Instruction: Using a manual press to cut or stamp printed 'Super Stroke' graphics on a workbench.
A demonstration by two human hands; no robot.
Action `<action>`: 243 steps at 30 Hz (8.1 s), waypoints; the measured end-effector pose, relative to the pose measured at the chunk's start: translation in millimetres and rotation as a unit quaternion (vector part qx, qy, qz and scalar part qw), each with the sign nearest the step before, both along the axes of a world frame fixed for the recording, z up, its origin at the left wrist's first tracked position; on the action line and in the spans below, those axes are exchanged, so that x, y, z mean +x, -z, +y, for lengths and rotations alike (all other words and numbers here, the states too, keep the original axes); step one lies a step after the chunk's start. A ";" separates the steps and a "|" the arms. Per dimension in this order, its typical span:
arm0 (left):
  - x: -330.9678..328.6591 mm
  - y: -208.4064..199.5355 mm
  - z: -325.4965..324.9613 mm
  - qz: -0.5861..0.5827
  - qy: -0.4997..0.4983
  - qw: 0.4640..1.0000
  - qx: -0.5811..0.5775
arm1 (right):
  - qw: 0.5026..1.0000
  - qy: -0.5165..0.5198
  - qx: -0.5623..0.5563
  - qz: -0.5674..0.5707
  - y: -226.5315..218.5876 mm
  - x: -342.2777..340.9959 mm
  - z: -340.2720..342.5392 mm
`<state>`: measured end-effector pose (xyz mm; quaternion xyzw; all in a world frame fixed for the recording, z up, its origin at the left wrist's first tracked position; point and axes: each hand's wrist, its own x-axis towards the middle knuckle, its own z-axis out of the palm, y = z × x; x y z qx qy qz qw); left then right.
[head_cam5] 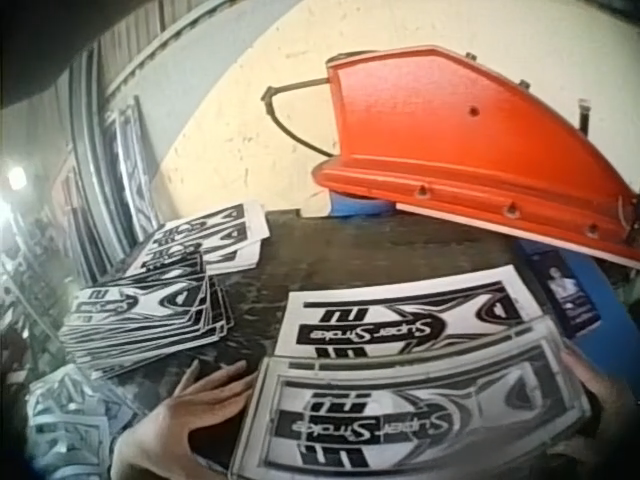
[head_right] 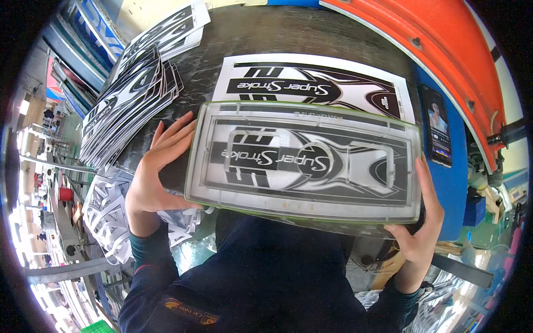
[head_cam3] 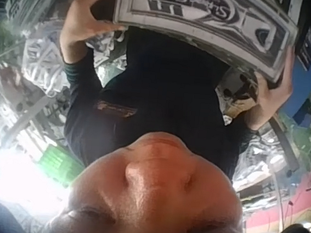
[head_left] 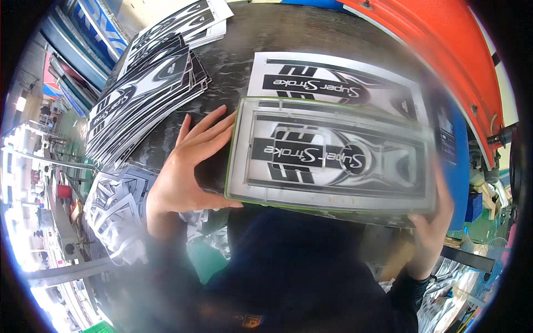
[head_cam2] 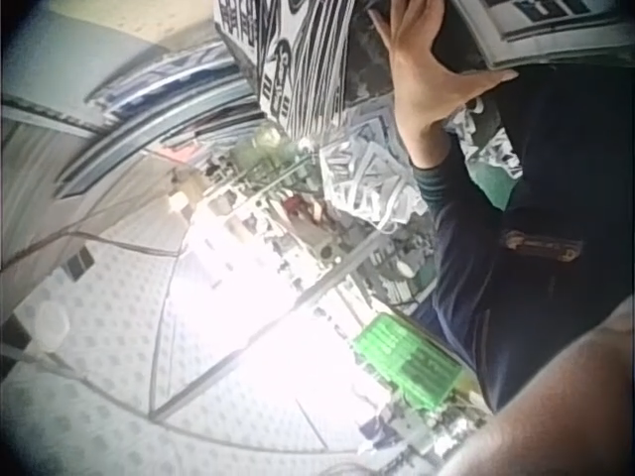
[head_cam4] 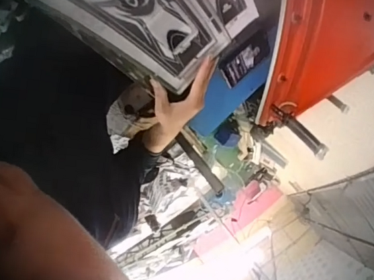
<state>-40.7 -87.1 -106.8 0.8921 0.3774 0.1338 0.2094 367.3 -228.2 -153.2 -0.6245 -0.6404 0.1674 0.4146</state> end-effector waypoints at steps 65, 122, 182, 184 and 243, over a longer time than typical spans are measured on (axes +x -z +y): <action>81.4 -81.0 -48.4 -0.347 0.235 0.893 0.164 | 0.960 -0.111 0.201 0.161 -119.7 -87.8 -12.2; 33.7 -19.0 -14.8 -0.353 0.072 0.921 0.147 | 0.740 0.472 0.384 -0.285 -128.6 94.3 51.2; 33.5 -6.8 27.6 -0.163 -0.006 0.986 -0.040 | 0.989 0.000 0.140 -0.039 -25.0 -48.7 14.1; 44.6 0.9 28.2 -0.166 0.022 0.984 0.065 | 0.987 0.029 0.155 0.014 -23.3 -45.8 12.7; 8.0 -4.1 -9.7 0.017 0.002 0.999 0.040 | 0.935 0.036 0.214 -0.282 -44.7 -48.0 18.8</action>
